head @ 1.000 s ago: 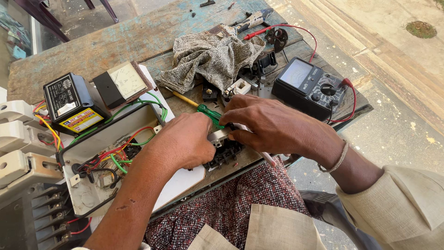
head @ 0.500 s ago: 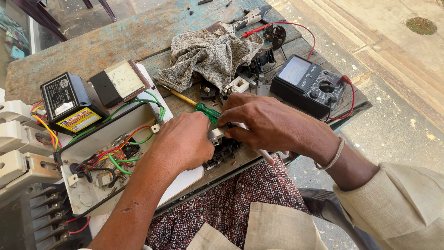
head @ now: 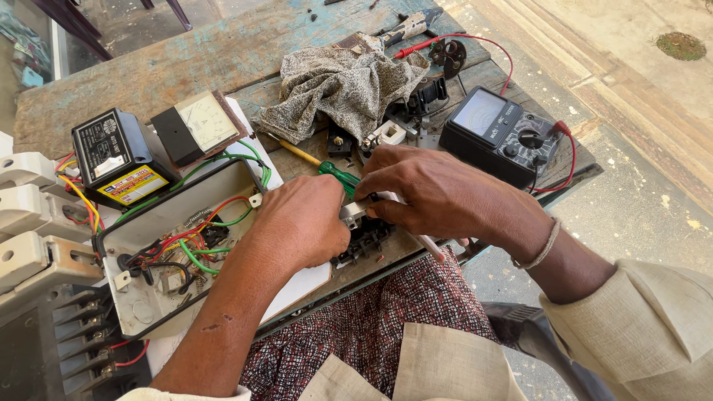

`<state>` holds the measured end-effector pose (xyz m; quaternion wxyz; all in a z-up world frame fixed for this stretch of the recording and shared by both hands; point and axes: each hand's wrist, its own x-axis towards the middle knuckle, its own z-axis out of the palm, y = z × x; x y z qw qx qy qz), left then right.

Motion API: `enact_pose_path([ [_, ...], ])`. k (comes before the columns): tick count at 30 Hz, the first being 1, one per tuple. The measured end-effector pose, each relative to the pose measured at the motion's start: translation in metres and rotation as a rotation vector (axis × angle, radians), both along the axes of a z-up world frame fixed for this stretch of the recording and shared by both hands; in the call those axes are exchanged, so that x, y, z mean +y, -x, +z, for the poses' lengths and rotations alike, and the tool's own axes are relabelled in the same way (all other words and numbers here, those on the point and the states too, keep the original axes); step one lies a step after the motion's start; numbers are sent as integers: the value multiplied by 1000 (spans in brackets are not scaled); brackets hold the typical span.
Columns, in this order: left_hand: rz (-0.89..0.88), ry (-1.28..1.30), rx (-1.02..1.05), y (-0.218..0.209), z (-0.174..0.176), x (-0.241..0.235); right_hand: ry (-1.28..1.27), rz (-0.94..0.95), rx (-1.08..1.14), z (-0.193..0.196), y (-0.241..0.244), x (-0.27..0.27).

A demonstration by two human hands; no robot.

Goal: The person disassembles and inspects an electrical contactor using a screwdriver and pliers on a wooden workbench in an open workshop.

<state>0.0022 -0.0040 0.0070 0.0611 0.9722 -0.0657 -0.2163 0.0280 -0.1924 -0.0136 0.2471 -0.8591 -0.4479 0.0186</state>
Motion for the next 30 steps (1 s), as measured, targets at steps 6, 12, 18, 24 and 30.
enact_pose_path([
  [6, -17, 15, -35, 1, -2, 2, -2, 11, -2, 5, 1, 3],
  [12, 18, 35, -36, 3, -4, 2, 243, 0, 13, 27, -3, 22],
  [18, 15, 52, -51, 4, -4, 3, 542, 54, -31, 36, -10, 42],
  [24, 50, 108, 52, 7, -1, 3, 388, 15, 191, 42, -25, 29],
  [30, 24, 113, 0, 7, -3, 4, 296, -234, 65, 19, -51, 43],
])
